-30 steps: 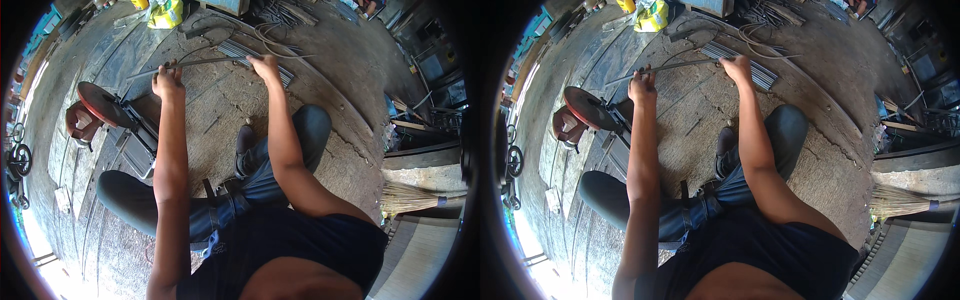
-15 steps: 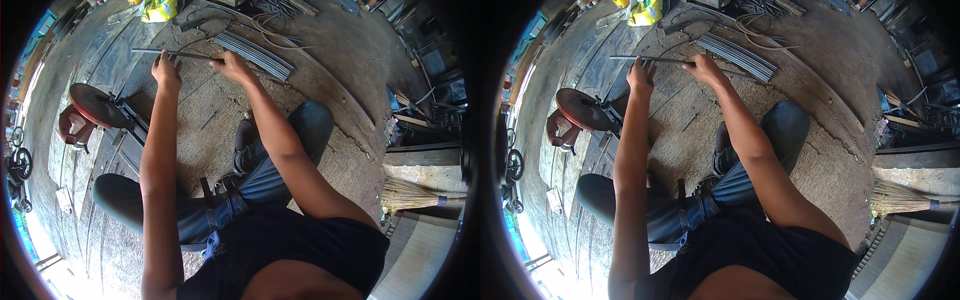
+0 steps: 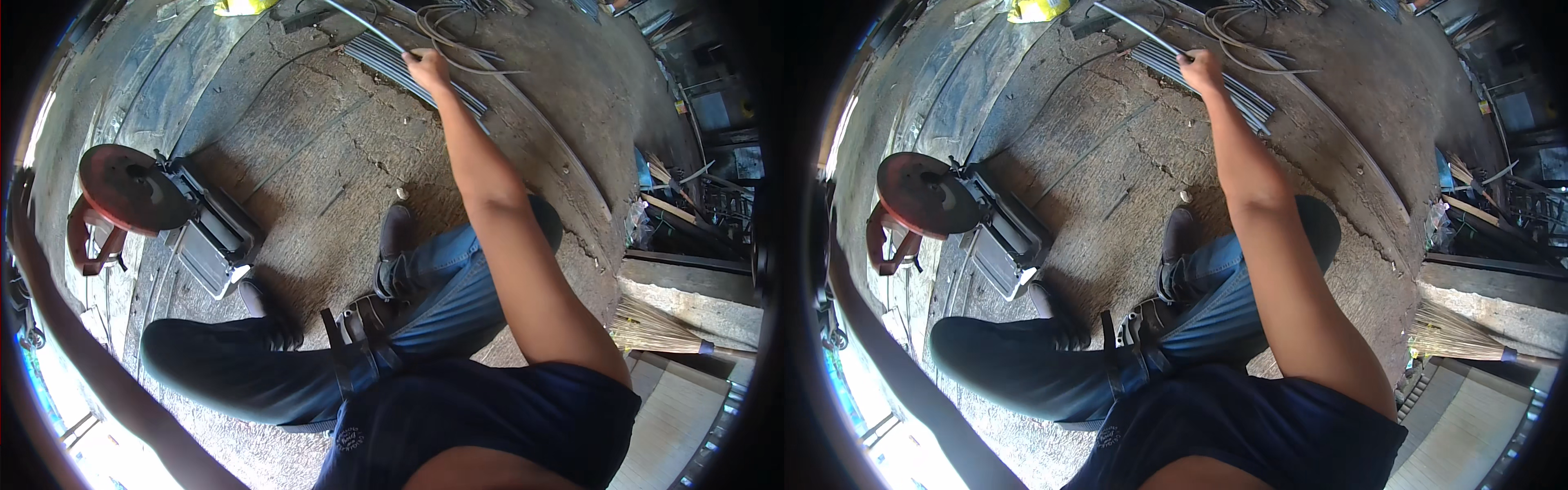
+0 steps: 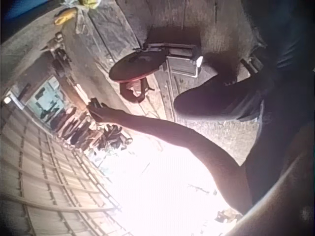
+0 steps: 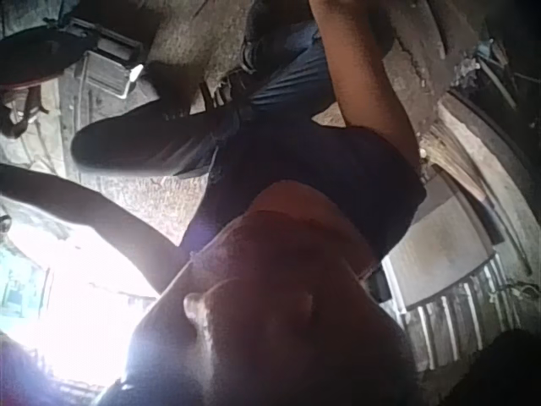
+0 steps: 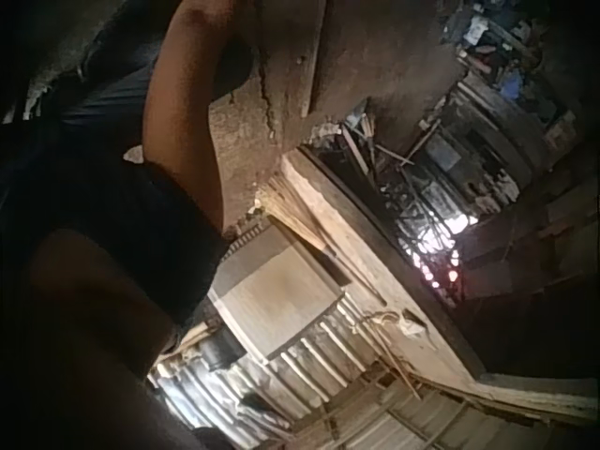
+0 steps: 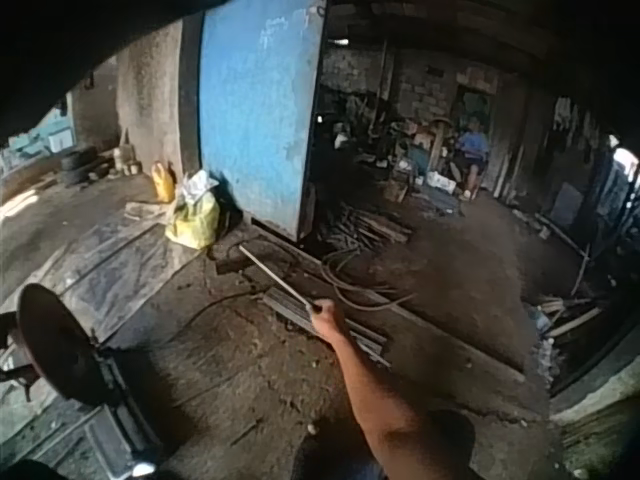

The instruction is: Using a bench-mounted circular saw to cut thin metal rods to length.

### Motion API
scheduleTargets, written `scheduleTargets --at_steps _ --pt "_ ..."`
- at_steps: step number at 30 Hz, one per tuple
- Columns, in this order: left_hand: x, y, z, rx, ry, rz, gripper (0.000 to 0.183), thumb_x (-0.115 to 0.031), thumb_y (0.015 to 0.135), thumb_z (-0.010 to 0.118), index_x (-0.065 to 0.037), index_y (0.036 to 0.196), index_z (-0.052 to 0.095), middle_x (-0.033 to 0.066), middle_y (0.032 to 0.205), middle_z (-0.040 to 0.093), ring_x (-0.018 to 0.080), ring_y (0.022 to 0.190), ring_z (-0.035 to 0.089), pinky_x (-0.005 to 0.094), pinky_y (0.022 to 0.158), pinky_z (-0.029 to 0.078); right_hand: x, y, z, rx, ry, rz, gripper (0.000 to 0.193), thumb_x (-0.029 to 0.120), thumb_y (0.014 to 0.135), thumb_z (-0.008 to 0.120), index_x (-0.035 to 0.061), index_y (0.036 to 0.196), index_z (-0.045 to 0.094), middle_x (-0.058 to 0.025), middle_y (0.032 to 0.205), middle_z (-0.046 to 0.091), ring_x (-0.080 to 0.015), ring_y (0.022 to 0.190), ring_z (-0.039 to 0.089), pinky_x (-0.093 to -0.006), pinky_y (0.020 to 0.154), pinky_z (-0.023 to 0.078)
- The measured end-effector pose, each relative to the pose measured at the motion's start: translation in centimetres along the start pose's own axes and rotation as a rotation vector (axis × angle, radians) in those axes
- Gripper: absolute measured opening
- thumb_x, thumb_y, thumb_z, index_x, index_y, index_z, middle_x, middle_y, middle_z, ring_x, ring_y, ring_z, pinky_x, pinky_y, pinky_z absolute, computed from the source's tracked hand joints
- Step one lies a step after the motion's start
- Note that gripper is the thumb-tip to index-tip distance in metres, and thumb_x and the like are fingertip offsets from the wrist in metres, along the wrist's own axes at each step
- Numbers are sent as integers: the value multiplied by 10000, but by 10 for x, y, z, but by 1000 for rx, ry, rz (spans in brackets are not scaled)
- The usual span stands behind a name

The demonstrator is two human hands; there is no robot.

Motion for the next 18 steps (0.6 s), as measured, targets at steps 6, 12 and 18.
scheduleTargets --at_steps 6,12,18 --pt "148 3 -23 96 154 -382 749 -631 940 348 -23 1371 430 234 1335 502 366 1144 556 657 958 340 -84 66 10 -37 -125 17 283 295 853 663 58 997 720 -192 969 691 -355 946 660 -393 823 504" --pt "221 -11 3 129 216 -536 731 -621 938 368 -41 1377 432 220 1309 517 345 1116 565 614 918 355 -153 108 29 -59 -229 84 277 269 836 687 55 1009 721 -199 970 689 -355 950 658 -395 838 506" --pt "223 -26 -4 116 313 -636 713 -611 935 388 -58 1382 434 205 1283 532 324 1087 574 571 877 370 -179 125 55 2 -254 188 254 251 845 689 47 992 724 -191 991 693 -335 952 667 -393 825 505"
Point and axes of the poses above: each hand's wrist, its own y-axis towards the middle knuckle, its own z-axis out of the palm, x = y × z, the point moved 3 cm from there along y, towards the middle knuckle
